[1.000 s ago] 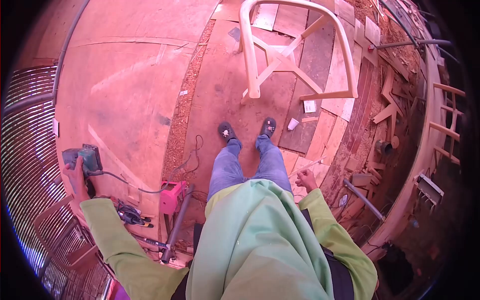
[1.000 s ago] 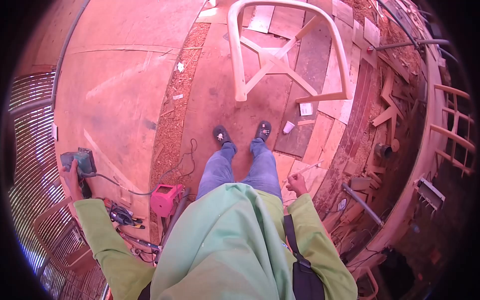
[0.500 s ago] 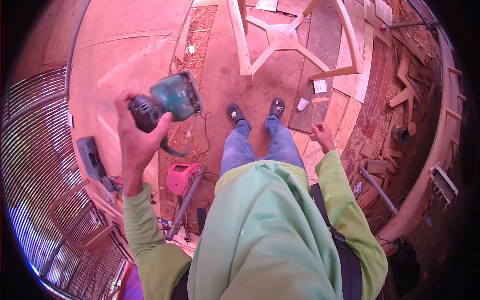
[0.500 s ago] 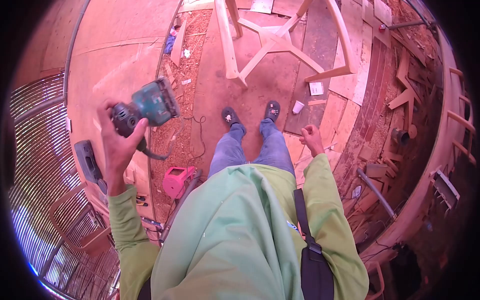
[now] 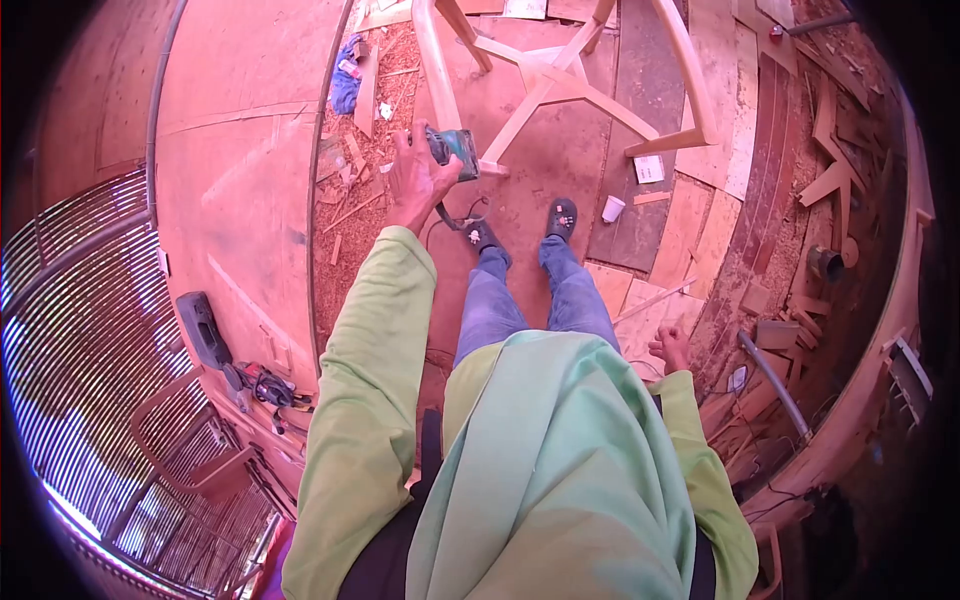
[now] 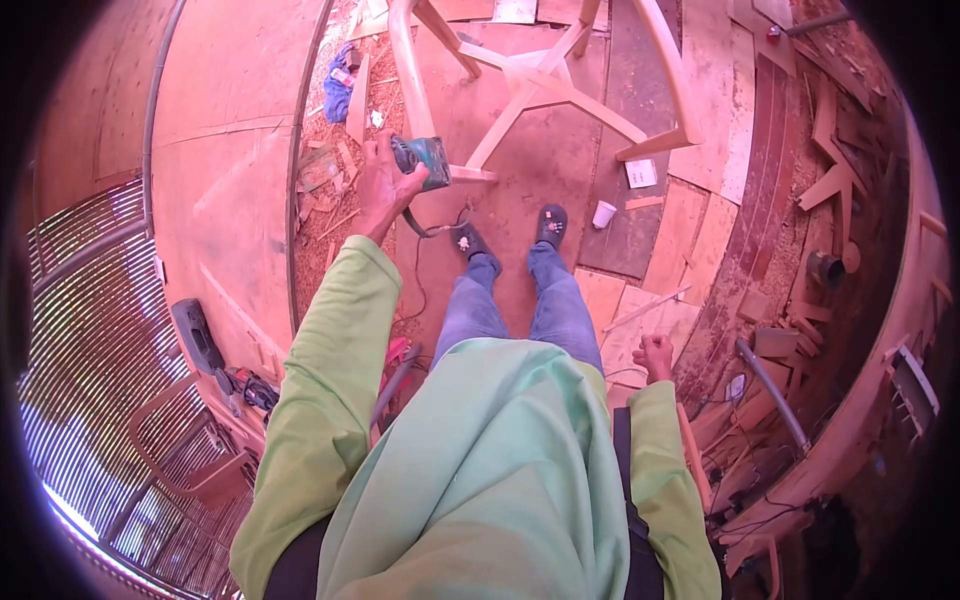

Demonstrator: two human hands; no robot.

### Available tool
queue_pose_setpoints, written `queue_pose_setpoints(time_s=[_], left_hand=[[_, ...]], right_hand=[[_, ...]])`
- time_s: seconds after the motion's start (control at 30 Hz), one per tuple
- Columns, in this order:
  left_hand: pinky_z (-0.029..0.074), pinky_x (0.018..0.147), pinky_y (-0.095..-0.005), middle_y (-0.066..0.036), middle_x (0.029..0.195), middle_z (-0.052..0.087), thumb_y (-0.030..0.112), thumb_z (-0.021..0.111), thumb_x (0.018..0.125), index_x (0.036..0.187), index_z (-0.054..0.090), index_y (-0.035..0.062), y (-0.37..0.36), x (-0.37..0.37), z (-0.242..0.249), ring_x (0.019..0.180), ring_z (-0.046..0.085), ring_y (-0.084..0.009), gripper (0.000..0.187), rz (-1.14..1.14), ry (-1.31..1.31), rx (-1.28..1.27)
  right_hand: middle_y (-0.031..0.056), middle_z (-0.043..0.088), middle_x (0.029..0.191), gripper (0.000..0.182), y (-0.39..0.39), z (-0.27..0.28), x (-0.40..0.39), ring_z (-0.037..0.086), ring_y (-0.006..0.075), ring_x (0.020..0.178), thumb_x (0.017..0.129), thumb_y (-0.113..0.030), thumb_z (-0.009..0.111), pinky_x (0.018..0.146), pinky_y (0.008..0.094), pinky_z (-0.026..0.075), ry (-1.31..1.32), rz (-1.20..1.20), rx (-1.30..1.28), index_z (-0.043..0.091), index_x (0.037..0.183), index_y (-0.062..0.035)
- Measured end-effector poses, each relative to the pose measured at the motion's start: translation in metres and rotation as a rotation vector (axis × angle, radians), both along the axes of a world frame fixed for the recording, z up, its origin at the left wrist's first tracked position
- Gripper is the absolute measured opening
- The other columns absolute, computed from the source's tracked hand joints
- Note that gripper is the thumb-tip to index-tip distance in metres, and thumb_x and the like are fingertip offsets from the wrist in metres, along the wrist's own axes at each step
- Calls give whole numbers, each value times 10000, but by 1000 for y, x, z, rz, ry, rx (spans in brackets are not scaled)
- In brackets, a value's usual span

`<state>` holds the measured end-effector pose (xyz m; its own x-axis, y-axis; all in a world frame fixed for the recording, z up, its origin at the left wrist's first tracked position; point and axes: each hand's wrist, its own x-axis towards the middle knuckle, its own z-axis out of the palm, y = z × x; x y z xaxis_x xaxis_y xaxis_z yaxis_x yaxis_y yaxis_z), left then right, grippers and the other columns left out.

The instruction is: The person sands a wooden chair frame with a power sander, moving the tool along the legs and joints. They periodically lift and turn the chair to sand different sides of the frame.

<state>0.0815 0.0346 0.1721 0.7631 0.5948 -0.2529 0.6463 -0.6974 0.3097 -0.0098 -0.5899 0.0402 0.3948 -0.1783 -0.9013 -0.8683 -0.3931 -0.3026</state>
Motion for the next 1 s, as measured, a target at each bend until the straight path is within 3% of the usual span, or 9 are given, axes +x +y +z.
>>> queue_pose_setpoints(time_s=[0.07,0.2,0.27,0.43,0.57,0.63,0.77,0.9,1.0], left_hand=[[560,864,-548,-205,1218,541,373,793,767,1386,471,120,3,12,-5,1027,673,-444,742,-21,-3,-13],[569,858,-555,-238,1228,514,327,810,761,1356,478,107,14,33,-10,1000,676,-478,716,-9,-2,37],[570,872,-553,-245,1232,512,328,812,765,1358,472,108,23,45,-9,1005,676,-487,718,1,5,36],[571,884,-562,-271,1247,508,354,807,774,1391,451,123,28,45,-9,1011,673,-508,749,-79,89,38],[579,872,-564,-275,1249,508,344,817,773,1410,445,122,24,37,-10,1018,675,-509,770,-117,69,13],[582,867,-563,-270,1246,509,337,820,773,1416,447,125,26,32,-9,1009,678,-506,773,-134,49,14],[591,846,-559,-254,1227,514,320,817,774,1381,482,105,20,16,-10,980,689,-488,725,-181,20,-23],[595,713,-549,-260,1160,517,308,779,794,1326,506,101,12,-17,-6,863,704,-471,633,-183,-58,-142],[609,761,-556,-304,1216,509,170,800,748,1333,489,113,4,-36,-14,867,708,-487,666,-188,-119,-131]], right_hand=[[88,637,939,243,1,-9,5,694,197,724,995,-234,677,592,321,602,-116,-147,-58,580,1106,-41],[146,628,1026,338,3,-58,90,688,262,861,943,-231,709,765,363,587,-660,196,-349,598,1135,24],[219,535,1245,398,57,-16,167,668,298,982,957,-252,701,842,398,564,-774,291,-370,593,1202,42],[203,567,1248,419,155,29,270,670,281,1033,976,-226,705,844,397,571,-880,310,-245,578,1260,55],[189,603,1219,404,207,35,254,677,262,1033,987,-223,696,844,376,583,-822,120,85,586,1248,66],[123,654,1143,328,231,31,227,684,168,957,1013,-190,684,775,281,617,-823,197,112,606,1239,34],[116,654,1124,313,261,30,182,682,161,940,1015,-185,684,779,292,623,-855,291,49,611,1221,39],[99,645,1072,226,291,19,137,690,167,922,1029,-138,659,770,283,627,-779,75,291,613,1167,35],[114,637,1094,274,302,8,125,693,201,971,1035,-179,665,794,294,638,-733,23,324,604,1172,50]])
